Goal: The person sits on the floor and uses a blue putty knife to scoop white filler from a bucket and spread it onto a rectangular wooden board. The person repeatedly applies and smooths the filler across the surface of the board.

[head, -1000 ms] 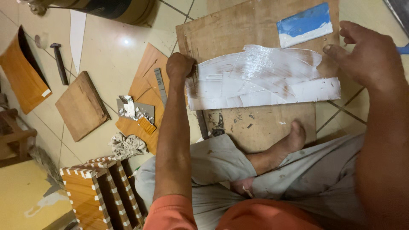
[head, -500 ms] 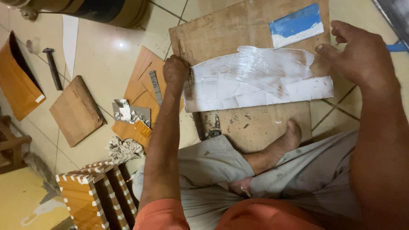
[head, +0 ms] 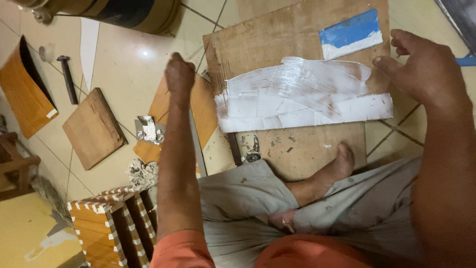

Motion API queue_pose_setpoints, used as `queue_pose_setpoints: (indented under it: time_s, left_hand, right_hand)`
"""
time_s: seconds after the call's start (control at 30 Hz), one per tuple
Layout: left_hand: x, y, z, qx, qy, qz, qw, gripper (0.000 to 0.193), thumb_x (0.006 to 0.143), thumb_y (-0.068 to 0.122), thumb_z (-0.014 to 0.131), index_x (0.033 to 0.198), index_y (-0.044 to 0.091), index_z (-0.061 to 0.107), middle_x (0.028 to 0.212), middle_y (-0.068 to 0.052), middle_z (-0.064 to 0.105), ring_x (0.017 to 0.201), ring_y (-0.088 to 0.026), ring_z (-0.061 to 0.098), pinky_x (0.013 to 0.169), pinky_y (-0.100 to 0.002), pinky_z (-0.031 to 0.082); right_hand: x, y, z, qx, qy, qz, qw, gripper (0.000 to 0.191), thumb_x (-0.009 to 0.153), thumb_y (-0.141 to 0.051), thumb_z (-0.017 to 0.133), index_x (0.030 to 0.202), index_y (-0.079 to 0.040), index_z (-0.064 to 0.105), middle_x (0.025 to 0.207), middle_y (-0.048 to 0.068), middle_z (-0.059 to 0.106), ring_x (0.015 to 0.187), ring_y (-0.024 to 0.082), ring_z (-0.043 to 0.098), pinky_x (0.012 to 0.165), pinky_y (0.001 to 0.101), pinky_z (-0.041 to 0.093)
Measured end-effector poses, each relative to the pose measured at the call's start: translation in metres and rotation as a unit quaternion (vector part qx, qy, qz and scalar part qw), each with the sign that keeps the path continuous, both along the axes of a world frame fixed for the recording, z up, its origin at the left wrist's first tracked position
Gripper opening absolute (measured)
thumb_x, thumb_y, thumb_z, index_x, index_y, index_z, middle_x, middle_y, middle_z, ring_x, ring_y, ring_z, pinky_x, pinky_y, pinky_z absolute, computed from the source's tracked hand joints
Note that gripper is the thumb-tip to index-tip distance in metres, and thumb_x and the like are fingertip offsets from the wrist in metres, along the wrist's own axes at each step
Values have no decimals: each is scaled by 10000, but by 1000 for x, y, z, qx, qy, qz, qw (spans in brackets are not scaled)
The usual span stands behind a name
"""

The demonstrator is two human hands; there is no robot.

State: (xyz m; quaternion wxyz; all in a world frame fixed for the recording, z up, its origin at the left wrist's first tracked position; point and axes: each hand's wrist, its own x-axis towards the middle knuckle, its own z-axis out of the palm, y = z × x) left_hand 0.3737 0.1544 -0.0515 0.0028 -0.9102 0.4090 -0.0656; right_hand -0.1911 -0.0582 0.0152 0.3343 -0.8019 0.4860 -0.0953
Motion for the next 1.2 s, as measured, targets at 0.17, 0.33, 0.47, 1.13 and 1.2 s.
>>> queue_pose_setpoints:
  time_s: [0.17, 0.33, 0.47, 1.13, 1.2]
  left_hand:
    - [36, 14, 44, -53, 8, 59, 997, 172, 888, 87, 638, 1010, -19, 579, 944, -247, 706, 850, -410, 718, 752, -490, 592]
    - [38, 51, 19, -126, 75, 131, 981, 87, 990, 119, 637, 1044, 79, 693, 1074, -199, 724, 987, -394, 691, 852, -496, 538]
    - [7, 77, -14, -89, 101, 86, 987, 204, 797, 105, 702, 992, 102, 760, 1017, -165, 743, 892, -363, 699, 796, -471, 544]
    - [-83, 39, -5, -228, 303, 60, 923, 134, 877, 71, 668, 968, 31, 757, 777, -107, 751, 642, -217, 720, 610, -367, 587]
    - [-88, 37, 5, -196, 187, -4, 963, 102, 877, 49, 706, 954, 18, 765, 769, -136, 733, 643, -244, 695, 594, -392, 559]
  right_hand:
    - [6, 3, 11, 47, 2, -27, 999, 634, 944, -382, 779, 1485, -95, 615, 1300, 198, 685, 1178, 329, 659, 939, 462, 516]
    - [8, 2, 11, 29, 34, -33, 998, 658, 937, -351, 789, 1488, -56, 581, 1323, 214, 669, 1164, 350, 653, 929, 480, 516]
    - [6, 0, 0, 35, 23, -34, 999, 653, 991, -326, 796, 1522, -29, 560, 1383, 231, 656, 1204, 337, 660, 957, 464, 526]
    - [-1, -8, -13, 11, 5, -1, 1000, 619, 987, -281, 783, 1497, -10, 559, 1365, 221, 662, 1218, 326, 646, 961, 464, 516]
    - [-10, -10, -18, -21, 3, 18, 1000, 566, 1039, -282, 808, 1477, 4, 592, 1373, 241, 679, 1244, 333, 664, 995, 459, 525]
